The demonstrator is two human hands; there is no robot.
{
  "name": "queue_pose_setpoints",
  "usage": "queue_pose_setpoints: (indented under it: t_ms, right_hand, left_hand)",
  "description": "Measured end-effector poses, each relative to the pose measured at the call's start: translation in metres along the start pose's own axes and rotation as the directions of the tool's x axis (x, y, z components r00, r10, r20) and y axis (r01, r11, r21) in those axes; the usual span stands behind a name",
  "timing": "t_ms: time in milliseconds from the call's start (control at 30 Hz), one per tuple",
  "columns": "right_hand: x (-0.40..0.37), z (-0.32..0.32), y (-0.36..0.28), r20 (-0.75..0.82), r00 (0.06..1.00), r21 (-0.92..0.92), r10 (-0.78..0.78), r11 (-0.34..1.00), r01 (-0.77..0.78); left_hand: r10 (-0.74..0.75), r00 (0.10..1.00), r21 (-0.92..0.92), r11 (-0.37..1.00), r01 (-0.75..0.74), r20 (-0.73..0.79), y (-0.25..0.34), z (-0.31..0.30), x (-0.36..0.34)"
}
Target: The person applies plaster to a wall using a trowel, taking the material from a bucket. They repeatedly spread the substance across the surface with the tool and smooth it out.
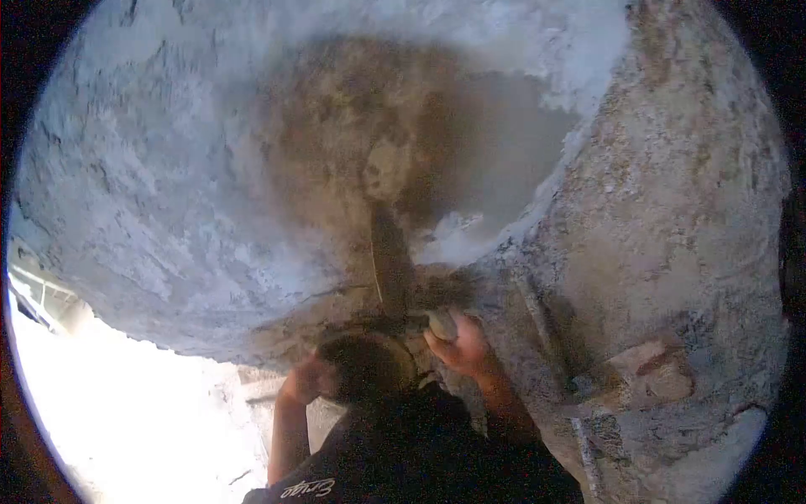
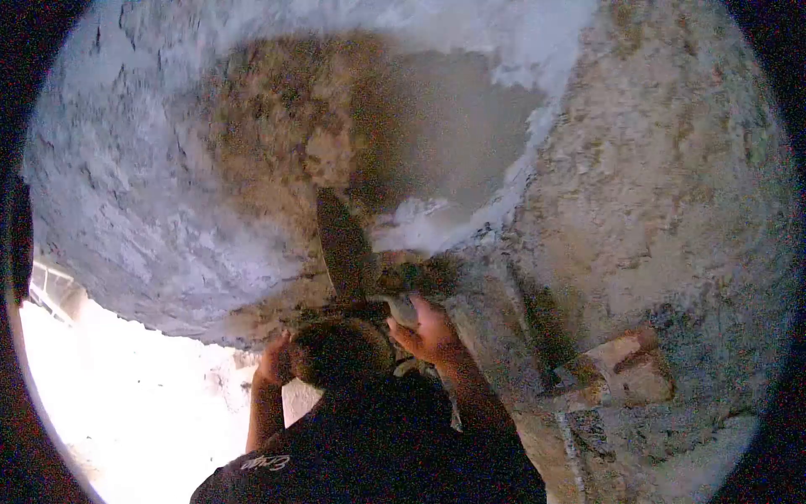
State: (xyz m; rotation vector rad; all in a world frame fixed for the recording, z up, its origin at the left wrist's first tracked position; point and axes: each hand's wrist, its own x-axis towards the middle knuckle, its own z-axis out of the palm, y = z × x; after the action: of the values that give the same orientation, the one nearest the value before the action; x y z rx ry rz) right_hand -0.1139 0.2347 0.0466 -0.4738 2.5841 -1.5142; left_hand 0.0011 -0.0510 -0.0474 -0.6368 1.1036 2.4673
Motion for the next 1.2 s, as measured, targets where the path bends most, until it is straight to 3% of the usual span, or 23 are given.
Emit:
queue_pose_setpoints:
  t_ms: [67, 133, 167, 200, 300, 367, 400, 433, 467, 533, 600, 633, 700, 733, 767, 833, 900, 933, 1000, 1033, 1100, 1133, 1200]
  right_hand:
    - [-0.008, -0.017, 0.012, 0.328, 0.932, 0.247, -0.155, 0.966, 0.074]
    - [-0.011, -0.036, 0.02, 0.534, 0.842, -0.003, 0.078, 0.996, -0.091]
    - [-0.009, -0.04, 0.041, 0.598, 0.791, -0.123, 0.132, 0.99, -0.072]
    - [-0.009, -0.035, 0.06, 0.655, 0.732, -0.234, 0.189, 0.971, -0.041]
    - [-0.002, -0.013, 0.059, 0.686, 0.709, -0.269, 0.165, 0.962, 0.036]
    - [0.007, 0.011, 0.052, 0.704, 0.701, -0.354, 0.115, 0.912, 0.207]
    - [0.013, 0.025, 0.061, 0.705, 0.698, -0.355, 0.12, 0.913, 0.201]
    - [0.016, 0.045, 0.078, 0.744, 0.663, -0.336, 0.082, 0.904, 0.265]
    - [0.022, 0.063, 0.089, 0.783, 0.621, -0.311, 0.044, 0.891, 0.33]
    - [0.031, 0.099, 0.075, 0.77, 0.599, -0.495, 0.221, 0.8, 0.341]
    - [0.029, 0.128, 0.08, 0.728, 0.684, -0.383, -0.046, 0.8, 0.462]
    - [0.028, 0.14, 0.081, 0.727, 0.685, -0.385, -0.048, 0.798, 0.464]
    - [0.029, 0.16, 0.084, 0.769, 0.606, -0.362, -0.201, 0.645, 0.673]
    - [0.028, 0.17, 0.095, 0.769, 0.603, -0.359, -0.213, 0.637, 0.683]
    - [0.027, 0.181, 0.11, 0.789, 0.593, -0.253, -0.162, 0.794, 0.553]
    - [0.029, 0.182, 0.093, 0.817, 0.564, -0.137, -0.121, 0.909, 0.393]
    - [0.036, 0.17, 0.066, 0.886, 0.359, -0.432, 0.293, 0.801, 0.414]
    - [0.039, 0.169, 0.067, 0.887, 0.359, -0.43, 0.29, 0.802, 0.414]
    - [0.045, 0.158, 0.076, 0.928, 0.189, -0.36, 0.32, 0.901, 0.243]
    - [0.045, 0.15, 0.083, 0.93, 0.181, -0.358, 0.32, 0.901, 0.245]
    - [0.048, 0.127, 0.102, 0.961, 0.261, -0.147, 0.097, 0.973, 0.181]
    - [0.048, 0.113, 0.108, 0.962, 0.255, -0.148, 0.099, 0.972, 0.182]
    - [0.049, 0.082, 0.118, 0.96, 0.276, 0.041, -0.049, 0.999, 0.034]
  left_hand:
    - [0.124, 0.992, -0.025, 0.992, -0.125, -0.04, 0.002, 0.006, -0.003]
    - [0.215, 0.977, -0.125, 0.969, -0.214, -0.005, -0.009, -0.019, 0.001]
    - [0.158, 0.987, -0.143, 0.978, -0.153, 0.022, -0.012, -0.032, 0.01]
    - [0.177, 0.956, -0.052, 0.984, -0.169, 0.233, -0.026, -0.074, 0.022]
    - [0.062, 0.958, -0.064, 0.997, -0.045, 0.281, 0.007, -0.019, 0.004]
    - [0.029, 0.951, -0.073, 0.997, -0.007, 0.308, 0.005, -0.026, 0.008]
    - [0.011, 0.936, -0.071, 0.997, 0.015, 0.351, 0.003, -0.026, 0.009]
    - [0.145, 0.973, 0.012, 0.989, -0.15, 0.177, -0.002, -0.025, 0.007]
    - [0.143, 0.974, 0.013, 0.989, -0.147, 0.177, -0.003, -0.027, 0.008]
    - [0.03, 0.946, -0.151, 0.988, 0.02, 0.323, -0.003, -0.029, 0.011]
    - [0.011, 0.962, -0.104, 0.994, 0.018, 0.273, 0.004, -0.019, 0.007]
    - [-0.007, 0.977, -0.06, 0.998, 0.02, 0.213, 0.006, -0.015, 0.004]
    - [-0.003, 0.969, -0.071, 0.997, 0.022, 0.247, 0.003, -0.02, 0.007]
    - [-0.006, 0.961, -0.082, 0.996, 0.03, 0.276, 0.003, -0.023, 0.007]
    - [0.009, 0.962, -0.08, 0.997, 0.013, 0.273, 0.005, -0.023, 0.008]
    - [0.038, 0.977, -0.121, 0.993, -0.013, 0.211, 0.004, -0.021, 0.008]
    - [0.054, 0.979, -0.048, 0.998, -0.045, 0.199, 0.007, -0.015, 0.005]
    - [0.059, 0.98, 0.023, 0.998, -0.065, 0.192, 0.009, -0.013, 0.003]
    - [0.035, 0.971, 0.023, 0.999, -0.042, 0.235, 0.008, -0.022, 0.008]
    - [0.014, 0.96, 0.023, 1.0, -0.021, 0.279, 0.007, -0.026, 0.009]
    - [0.015, 0.963, -0.017, 1.0, -0.011, 0.267, 0.008, -0.029, 0.01]
    - [0.009, 0.965, -0.052, 0.999, 0.005, 0.263, 0.007, -0.03, 0.01]
    - [0.013, 0.963, -0.065, 0.998, 0.005, 0.268, 0.007, -0.031, 0.01]
